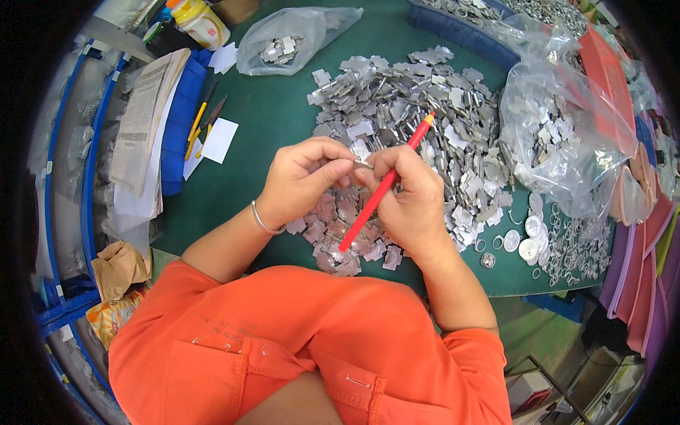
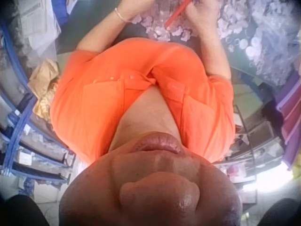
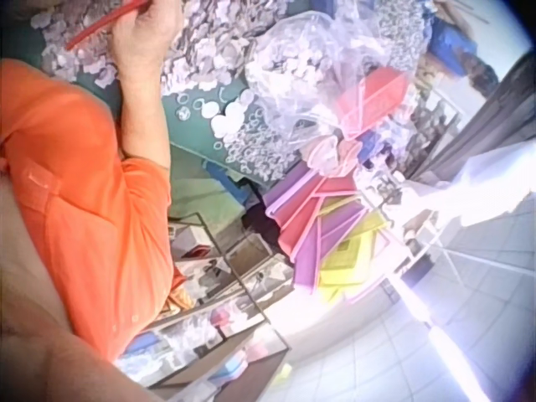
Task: The person picks up metal parts from a large pile on a table, marks some of them using a red pencil, and sorts them by hand.
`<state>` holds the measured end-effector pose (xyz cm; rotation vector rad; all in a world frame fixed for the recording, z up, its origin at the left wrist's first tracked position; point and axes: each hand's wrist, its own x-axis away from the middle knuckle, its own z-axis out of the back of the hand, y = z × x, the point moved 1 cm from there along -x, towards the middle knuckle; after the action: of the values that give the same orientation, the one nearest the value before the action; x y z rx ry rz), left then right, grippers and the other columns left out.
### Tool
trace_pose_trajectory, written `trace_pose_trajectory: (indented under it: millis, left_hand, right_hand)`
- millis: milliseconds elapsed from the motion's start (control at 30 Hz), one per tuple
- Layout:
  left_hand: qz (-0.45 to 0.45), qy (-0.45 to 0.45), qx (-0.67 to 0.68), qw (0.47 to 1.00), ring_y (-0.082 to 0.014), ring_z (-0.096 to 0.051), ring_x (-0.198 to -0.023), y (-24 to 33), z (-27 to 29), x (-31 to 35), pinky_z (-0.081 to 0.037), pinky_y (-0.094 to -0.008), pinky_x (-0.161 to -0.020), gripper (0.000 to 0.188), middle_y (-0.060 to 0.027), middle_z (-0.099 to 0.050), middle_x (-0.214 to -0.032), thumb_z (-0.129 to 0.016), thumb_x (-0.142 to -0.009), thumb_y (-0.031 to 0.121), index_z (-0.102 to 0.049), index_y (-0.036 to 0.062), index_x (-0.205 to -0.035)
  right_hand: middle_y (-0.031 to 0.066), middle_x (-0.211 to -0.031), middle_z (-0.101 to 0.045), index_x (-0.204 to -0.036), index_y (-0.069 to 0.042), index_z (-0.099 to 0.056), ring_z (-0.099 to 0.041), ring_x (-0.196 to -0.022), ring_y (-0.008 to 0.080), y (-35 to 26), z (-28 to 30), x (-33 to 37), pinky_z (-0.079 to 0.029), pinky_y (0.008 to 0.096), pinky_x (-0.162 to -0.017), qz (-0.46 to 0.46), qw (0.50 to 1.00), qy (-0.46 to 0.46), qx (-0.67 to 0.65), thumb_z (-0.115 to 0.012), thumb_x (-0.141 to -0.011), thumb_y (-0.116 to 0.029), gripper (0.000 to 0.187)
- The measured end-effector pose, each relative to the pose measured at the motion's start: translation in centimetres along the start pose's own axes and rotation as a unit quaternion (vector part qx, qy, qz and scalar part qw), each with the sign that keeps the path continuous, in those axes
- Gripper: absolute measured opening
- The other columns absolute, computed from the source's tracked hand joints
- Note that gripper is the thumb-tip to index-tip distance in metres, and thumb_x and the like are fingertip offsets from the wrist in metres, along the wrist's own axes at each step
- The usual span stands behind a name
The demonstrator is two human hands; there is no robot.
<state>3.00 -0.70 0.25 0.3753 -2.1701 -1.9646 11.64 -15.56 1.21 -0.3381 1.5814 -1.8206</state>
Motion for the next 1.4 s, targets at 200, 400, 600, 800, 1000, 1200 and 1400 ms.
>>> trace_pose_trajectory:
  millis: [200, 400, 600, 800, 1000, 1200, 1400]
  left_hand:
    - [-0.036, 0.101, -0.254, 0.961, -0.0084, -0.058, -0.07, -1.2, 4.2, -1.9, -0.047, -0.0227, -0.063, 0.015, -0.0041, -0.062, -0.085, -0.061, -0.085, 0.009, -0.062, -0.0013, -0.095]
    - [-0.06, 0.086, -0.46, 0.882, -0.0202, -0.058, -0.073, -2.2, 5.4, -2.9, -0.049, -0.0311, -0.068, 0.03, -0.0091, -0.058, -0.088, -0.072, -0.071, 0.01, -0.061, 0.0016, -0.098]
    - [-0.023, 0.061, -0.387, 0.92, -0.014, -0.059, -0.075, -1.7, 4.6, -2.7, -0.048, -0.027, -0.066, 0.021, -0.0059, -0.058, -0.087, -0.07, -0.072, 0.004, -0.061, 0.0016, -0.091]
    - [-0.037, 0.007, -0.111, 0.993, -0.0114, -0.06, -0.079, -0.2, 1.8, -1.0, -0.05, -0.0237, -0.071, 0.011, -0.0043, -0.059, -0.088, -0.066, -0.076, -0.005, -0.061, -0.003, -0.086]
    - [0.033, 0.023, 0.063, 0.997, -0.0142, -0.063, -0.078, 0.0, 0.3, 0.5, -0.052, -0.0257, -0.072, 0.022, -0.0088, -0.063, -0.088, -0.065, -0.08, -0.002, -0.056, -0.0041, -0.099]
    - [0.121, 0.031, 0.17, 0.978, -0.0157, -0.065, -0.076, 0.2, 0.2, 0.4, -0.054, -0.0263, -0.069, 0.023, -0.0122, -0.065, -0.09, -0.063, -0.084, 0.003, -0.056, -0.0055, -0.104]
    - [0.121, 0.032, 0.169, 0.978, -0.0166, -0.065, -0.077, 0.5, 0.2, 0.7, -0.055, -0.0269, -0.068, 0.022, -0.0136, -0.065, -0.09, -0.062, -0.084, 0.002, -0.057, -0.0058, -0.104]
  right_hand:
    - [0.0057, -0.076, -0.062, -0.081, -0.005, -0.052, -0.059, -0.066, 0.0114, -0.6, 4.9, -7.3, -0.048, 0.0236, -0.059, -0.055, 0.992, 0.096, -0.063, -0.068, -0.076, -0.003, 0.017]
    - [0.0229, -0.1, -0.062, -0.086, -0.001, -0.045, -0.064, -0.092, 0.0256, -0.8, 8.5, -12.1, -0.056, 0.031, -0.074, 0.056, 0.947, 0.194, -0.25, -0.059, -0.085, 0.0, 0.014]
    - [0.014, -0.098, -0.064, -0.081, -0.003, -0.047, -0.06, -0.084, 0.0141, -0.9, 2.7, -4.3, -0.05, 0.0251, -0.071, -0.07, 0.989, 0.064, -0.109, -0.059, -0.083, 0.003, 0.014]
    - [0.0139, -0.091, -0.064, -0.078, -0.003, -0.048, -0.061, -0.081, 0.0165, 0.3, -0.5, -0.8, -0.048, 0.0262, -0.07, 0.049, 0.998, 0.008, -0.044, -0.067, -0.075, 0.007, 0.021]
    - [0.0124, -0.08, -0.065, -0.073, -0.004, -0.048, -0.061, -0.065, 0.0197, 0.7, -0.3, -0.3, -0.048, 0.0264, -0.054, 0.241, 0.967, 0.077, 0.042, -0.071, -0.068, 0.009, 0.027]
    - [0.0138, -0.087, -0.064, -0.077, -0.004, -0.047, -0.061, -0.07, 0.0224, 0.5, -0.4, -0.2, -0.049, 0.0284, -0.059, 0.293, 0.951, -0.009, 0.095, -0.063, -0.073, 0.01, 0.022]
    - [0.0159, -0.094, -0.061, -0.08, -0.004, -0.042, -0.059, -0.076, 0.0137, 1.2, -0.5, 0.1, -0.048, 0.0245, -0.067, 0.077, 0.98, 0.087, -0.16, -0.063, -0.078, 0.01, 0.025]
